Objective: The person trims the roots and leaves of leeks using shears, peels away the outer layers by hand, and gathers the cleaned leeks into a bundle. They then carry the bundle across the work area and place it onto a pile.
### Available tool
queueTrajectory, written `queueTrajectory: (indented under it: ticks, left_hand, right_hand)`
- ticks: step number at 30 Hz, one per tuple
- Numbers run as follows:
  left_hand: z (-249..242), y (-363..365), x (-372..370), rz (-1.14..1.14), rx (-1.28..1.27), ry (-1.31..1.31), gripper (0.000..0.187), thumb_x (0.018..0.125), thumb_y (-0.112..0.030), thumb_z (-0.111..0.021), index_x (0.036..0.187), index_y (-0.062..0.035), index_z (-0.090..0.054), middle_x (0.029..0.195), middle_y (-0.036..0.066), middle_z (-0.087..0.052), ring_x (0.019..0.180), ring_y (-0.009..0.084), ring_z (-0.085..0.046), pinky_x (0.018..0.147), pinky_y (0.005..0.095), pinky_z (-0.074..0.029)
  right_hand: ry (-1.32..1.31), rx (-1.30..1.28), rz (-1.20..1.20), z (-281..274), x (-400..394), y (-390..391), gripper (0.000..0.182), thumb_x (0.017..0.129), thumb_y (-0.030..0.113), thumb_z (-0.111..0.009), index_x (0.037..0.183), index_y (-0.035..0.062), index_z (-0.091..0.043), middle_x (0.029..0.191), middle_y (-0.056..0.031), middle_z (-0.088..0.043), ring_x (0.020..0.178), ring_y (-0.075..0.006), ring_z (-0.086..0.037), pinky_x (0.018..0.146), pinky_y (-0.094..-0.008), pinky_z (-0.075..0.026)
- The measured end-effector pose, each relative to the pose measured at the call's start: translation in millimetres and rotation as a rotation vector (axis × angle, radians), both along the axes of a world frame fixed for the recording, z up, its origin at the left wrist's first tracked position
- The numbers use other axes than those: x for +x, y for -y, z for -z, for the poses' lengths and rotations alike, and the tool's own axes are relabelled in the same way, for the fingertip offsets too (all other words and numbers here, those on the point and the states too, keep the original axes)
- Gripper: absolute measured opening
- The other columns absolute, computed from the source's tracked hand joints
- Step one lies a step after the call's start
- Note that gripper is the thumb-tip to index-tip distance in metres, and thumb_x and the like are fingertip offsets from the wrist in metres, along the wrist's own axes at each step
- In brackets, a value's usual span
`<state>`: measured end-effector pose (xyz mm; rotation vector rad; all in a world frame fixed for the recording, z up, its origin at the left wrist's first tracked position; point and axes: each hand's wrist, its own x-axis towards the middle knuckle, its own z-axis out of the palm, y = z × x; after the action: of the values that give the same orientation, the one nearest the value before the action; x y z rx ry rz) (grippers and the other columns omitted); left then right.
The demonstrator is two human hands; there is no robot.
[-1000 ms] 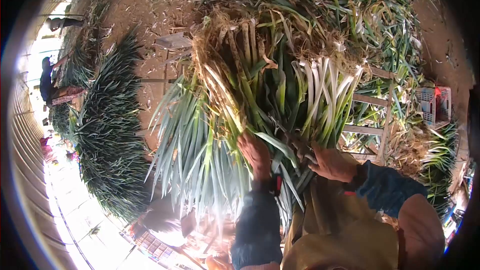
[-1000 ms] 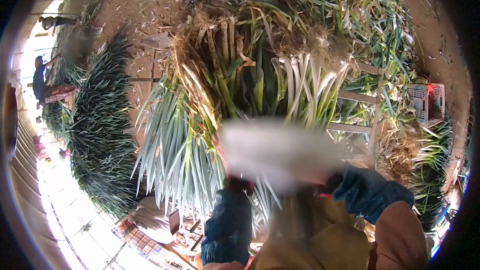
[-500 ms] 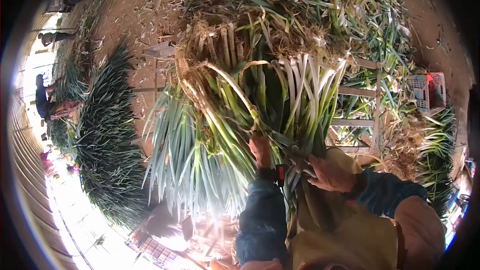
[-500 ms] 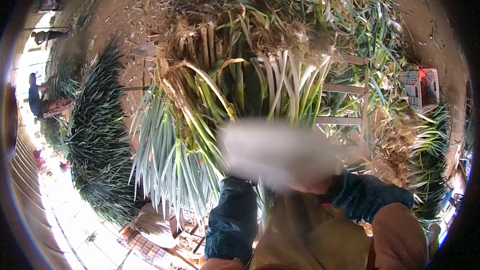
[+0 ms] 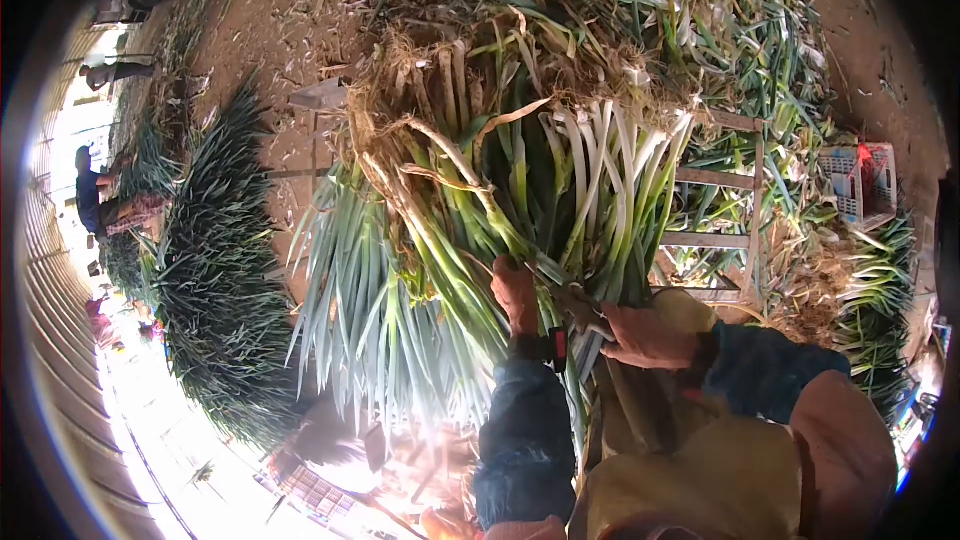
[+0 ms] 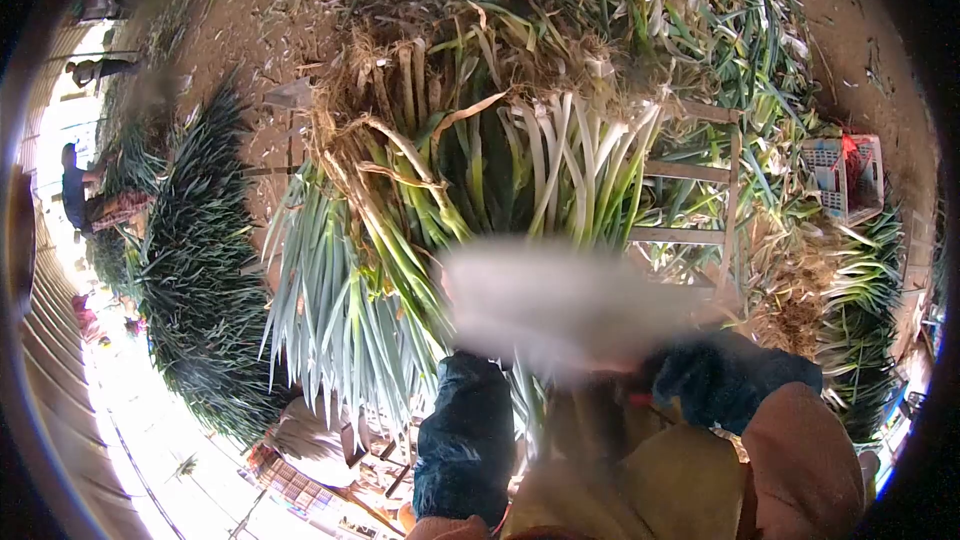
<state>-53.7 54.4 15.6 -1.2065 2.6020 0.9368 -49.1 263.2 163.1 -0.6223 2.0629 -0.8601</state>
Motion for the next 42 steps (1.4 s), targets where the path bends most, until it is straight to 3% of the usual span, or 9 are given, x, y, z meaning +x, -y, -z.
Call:
queueTrajectory:
  ticks: [5, 8, 11, 21, 25, 31, 39, 41, 42]
  left_hand:
    - [-10, 2, 0, 0.034, -0.017, 0.084, 0.037, 0.064, -0.033, -0.07, 0.081, -0.0023, -0.058, 0.076, 0.019, -0.061, 0.077, 0.0367, -0.059, 0.064, 0.0425, -0.044]
    - [-25, 1, -2, 0.038, 0.027, 0.161, 0.038, 0.064, -0.037, -0.068, 0.077, -0.0022, -0.057, 0.074, 0.02, -0.06, 0.075, 0.0362, -0.059, 0.06, 0.0433, -0.042]
    - [-40, 6, 1, 0.104, 0.041, 0.149, 0.033, 0.063, -0.033, -0.066, 0.074, -0.0034, -0.059, 0.072, 0.019, -0.06, 0.07, 0.0349, -0.059, 0.058, 0.0426, -0.042]
    - [-32, 5, 54, -0.097, 0.586, -0.025, 0.027, 0.065, -0.021, -0.062, 0.08, 0.0022, -0.063, 0.063, 0.007, -0.058, 0.058, 0.013, -0.051, 0.053, 0.0303, -0.039]
    - [-64, -2, 52, -0.133, 0.671, -0.097, 0.023, 0.068, -0.016, -0.06, 0.08, 0.0031, -0.062, 0.064, 0.001, -0.054, 0.058, 0.0102, -0.045, 0.053, 0.0267, -0.035]
    - [-54, -3, 58, -0.242, 0.831, -0.162, 0.022, 0.069, -0.016, -0.06, 0.08, 0.003, -0.062, 0.067, 0.001, -0.055, 0.06, 0.0091, -0.046, 0.055, 0.0251, -0.035]
    - [-69, -4, 37, -0.234, 0.798, -0.334, 0.019, 0.069, -0.014, -0.059, 0.079, 0.0022, -0.06, 0.066, 0.002, -0.056, 0.061, 0.0083, -0.046, 0.054, 0.0256, -0.036]
    - [-56, -5, 29, -0.209, 0.735, -0.339, 0.019, 0.071, -0.016, -0.058, 0.079, 0.0008, -0.059, 0.064, 0.002, -0.055, 0.062, 0.0084, -0.046, 0.053, 0.0261, -0.036]
    - [-52, -2, 28, -0.081, 0.55, -0.267, 0.021, 0.071, -0.019, -0.059, 0.08, 0.0, -0.06, 0.065, 0.004, -0.056, 0.061, 0.0107, -0.049, 0.054, 0.0274, -0.038]
  right_hand:
    - [-0.127, 0.01, -0.057, 34, -25, 17, 0.058, 0.073, 0.021, -0.063, 0.111, -0.0083, -0.03, 0.071, -0.0217, -0.054, 0.061, -0.0378, -0.056, 0.052, -0.0442, -0.044]
    - [-0.329, -0.152, 0.021, 58, -48, 36, 0.059, 0.073, 0.023, -0.063, 0.111, -0.0084, -0.03, 0.069, -0.0214, -0.055, 0.059, -0.0377, -0.056, 0.051, -0.0437, -0.044]
    - [-0.335, -0.055, -0.005, 61, -73, 56, 0.061, 0.072, 0.024, -0.065, 0.11, -0.0092, -0.031, 0.07, -0.0228, -0.055, 0.061, -0.037, -0.057, 0.052, -0.0428, -0.046]
    - [-0.486, -0.071, 0.013, 64, -133, 109, 0.046, 0.071, 0.021, -0.063, 0.097, -0.007, -0.038, 0.069, -0.0205, -0.057, 0.061, -0.0338, -0.06, 0.052, -0.0393, -0.05]
    - [-0.53, -0.052, -0.027, 57, -142, 119, 0.042, 0.07, 0.021, -0.061, 0.093, -0.0068, -0.04, 0.057, -0.0158, -0.056, 0.052, -0.0309, -0.059, 0.044, -0.0368, -0.048]
    - [-0.551, -0.031, -0.134, 46, -132, 109, 0.043, 0.071, 0.022, -0.059, 0.096, -0.0077, -0.041, 0.058, -0.0167, -0.056, 0.051, -0.0298, -0.059, 0.045, -0.0371, -0.048]
    - [-0.514, -0.139, -0.036, 47, -140, 122, 0.043, 0.071, 0.02, -0.06, 0.096, -0.0079, -0.04, 0.062, -0.0181, -0.055, 0.054, -0.0314, -0.058, 0.045, -0.0384, -0.046]
    - [-0.388, -0.156, -0.106, 38, -127, 101, 0.047, 0.071, 0.022, -0.061, 0.099, -0.0084, -0.038, 0.062, -0.0192, -0.054, 0.054, -0.0331, -0.057, 0.044, -0.0394, -0.045]
    - [-0.282, -0.11, -0.145, 27, -119, 91, 0.048, 0.071, 0.022, -0.061, 0.1, -0.0082, -0.038, 0.062, -0.0195, -0.054, 0.054, -0.0336, -0.057, 0.045, -0.0403, -0.045]
